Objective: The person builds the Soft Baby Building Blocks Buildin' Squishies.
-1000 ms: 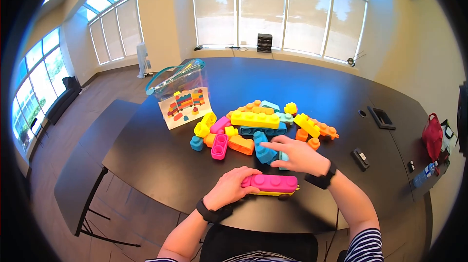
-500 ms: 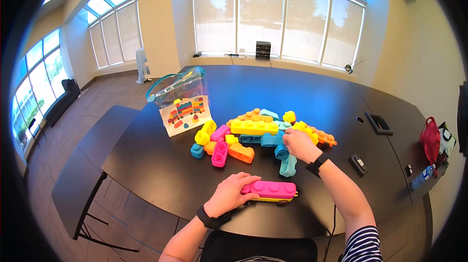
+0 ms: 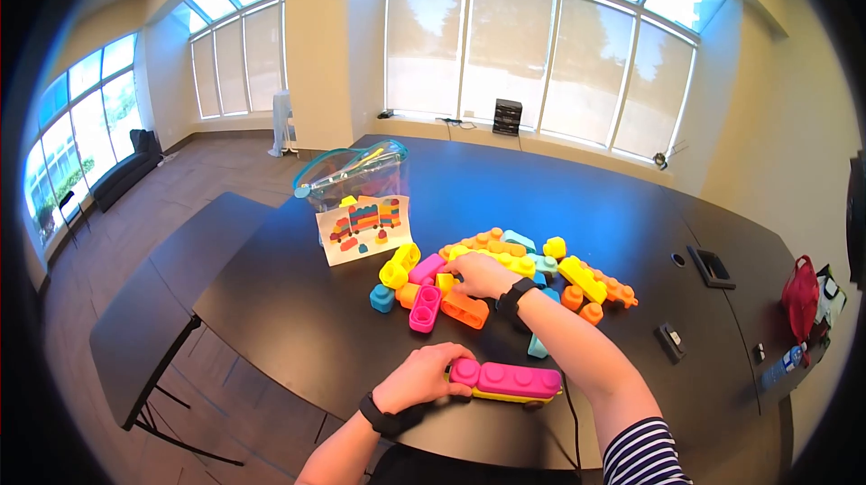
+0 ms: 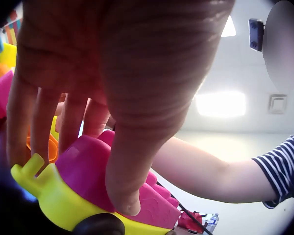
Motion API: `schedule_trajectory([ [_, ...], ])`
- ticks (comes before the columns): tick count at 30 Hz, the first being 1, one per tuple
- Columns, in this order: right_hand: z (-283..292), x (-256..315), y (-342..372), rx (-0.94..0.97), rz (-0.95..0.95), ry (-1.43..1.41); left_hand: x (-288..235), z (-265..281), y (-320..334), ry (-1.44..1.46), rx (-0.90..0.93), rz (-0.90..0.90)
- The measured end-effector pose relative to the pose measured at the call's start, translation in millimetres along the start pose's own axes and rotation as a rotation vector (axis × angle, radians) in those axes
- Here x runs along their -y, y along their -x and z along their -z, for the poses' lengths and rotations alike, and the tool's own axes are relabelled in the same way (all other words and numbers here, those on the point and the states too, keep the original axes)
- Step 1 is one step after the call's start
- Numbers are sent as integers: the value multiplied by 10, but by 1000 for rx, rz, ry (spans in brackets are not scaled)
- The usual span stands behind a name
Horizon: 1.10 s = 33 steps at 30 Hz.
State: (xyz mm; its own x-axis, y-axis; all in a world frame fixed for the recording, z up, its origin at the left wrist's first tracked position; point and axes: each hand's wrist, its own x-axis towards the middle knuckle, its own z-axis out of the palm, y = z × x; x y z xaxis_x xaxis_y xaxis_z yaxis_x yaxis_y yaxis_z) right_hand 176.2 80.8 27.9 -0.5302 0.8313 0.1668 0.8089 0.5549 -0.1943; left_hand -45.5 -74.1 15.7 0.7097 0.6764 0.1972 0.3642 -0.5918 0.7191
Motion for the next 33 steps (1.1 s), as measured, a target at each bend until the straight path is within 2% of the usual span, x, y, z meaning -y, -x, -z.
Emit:
schedule_trajectory([
  [8,-26,32,-173,112,-99,-13,69,10,-3,-51,44,33],
  [11,95,101,-164,227,-147,-63,83,-9,2,-53,43,36],
  [14,85,173,-127,203,-178,24,89,-24,-1,-61,41,38],
  [18,289,280,45,25,-180,7,73,-19,-3,-62,40,43],
  [22,552,181,432,-182,-151,-214,141,-28,-18,-18,40,9],
  [23,730,317,598,-212,-161,-264,167,-24,-18,1,27,-15],
  [25,853,360,888,-259,-150,-364,186,-21,-21,60,47,30],
  [29,1038,567,1496,-183,-208,-334,210,-60,-34,52,41,3],
  [30,976,564,1603,-201,-186,-383,187,-61,-34,45,43,19],
  [31,981,639,1708,-124,-291,-431,181,-75,-38,53,48,32],
  [33,846,737,1852,-156,-253,-508,170,-83,-41,63,50,63],
])
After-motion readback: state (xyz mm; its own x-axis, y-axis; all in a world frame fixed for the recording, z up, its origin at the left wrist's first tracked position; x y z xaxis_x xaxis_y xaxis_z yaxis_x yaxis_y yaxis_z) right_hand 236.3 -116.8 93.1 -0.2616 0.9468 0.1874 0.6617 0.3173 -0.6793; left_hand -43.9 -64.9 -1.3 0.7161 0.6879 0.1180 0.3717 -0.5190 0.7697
